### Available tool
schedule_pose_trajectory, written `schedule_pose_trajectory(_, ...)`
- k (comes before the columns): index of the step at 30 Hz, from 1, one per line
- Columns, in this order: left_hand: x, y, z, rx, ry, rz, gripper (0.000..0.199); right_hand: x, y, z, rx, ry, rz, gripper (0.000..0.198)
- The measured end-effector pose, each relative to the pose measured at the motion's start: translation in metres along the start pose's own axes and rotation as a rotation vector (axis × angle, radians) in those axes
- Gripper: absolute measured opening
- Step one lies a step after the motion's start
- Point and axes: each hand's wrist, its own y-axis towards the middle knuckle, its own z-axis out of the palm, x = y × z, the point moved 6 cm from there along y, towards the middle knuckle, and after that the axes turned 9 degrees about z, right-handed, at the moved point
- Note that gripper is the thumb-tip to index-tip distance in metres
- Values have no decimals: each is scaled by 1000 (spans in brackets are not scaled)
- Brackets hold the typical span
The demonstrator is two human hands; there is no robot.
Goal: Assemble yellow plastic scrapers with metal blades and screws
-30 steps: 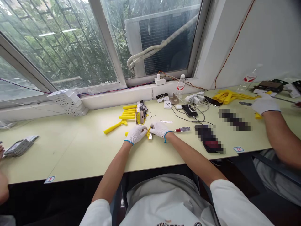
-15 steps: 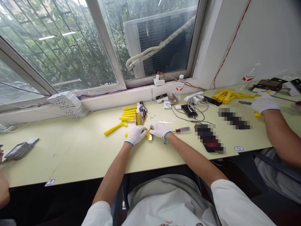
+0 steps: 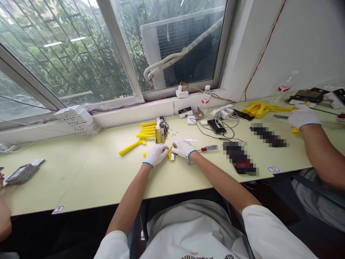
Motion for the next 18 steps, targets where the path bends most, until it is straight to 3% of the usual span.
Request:
schedule_pose_trajectory(10, 1, 0, 1, 6, 10, -35, 33, -1, -4, -5, 0, 4, -14, 45)
schedule_pose_trajectory(18, 12, -5, -4, -29, 74, -155, 34, 7, 0, -7, 23, 2, -23, 45)
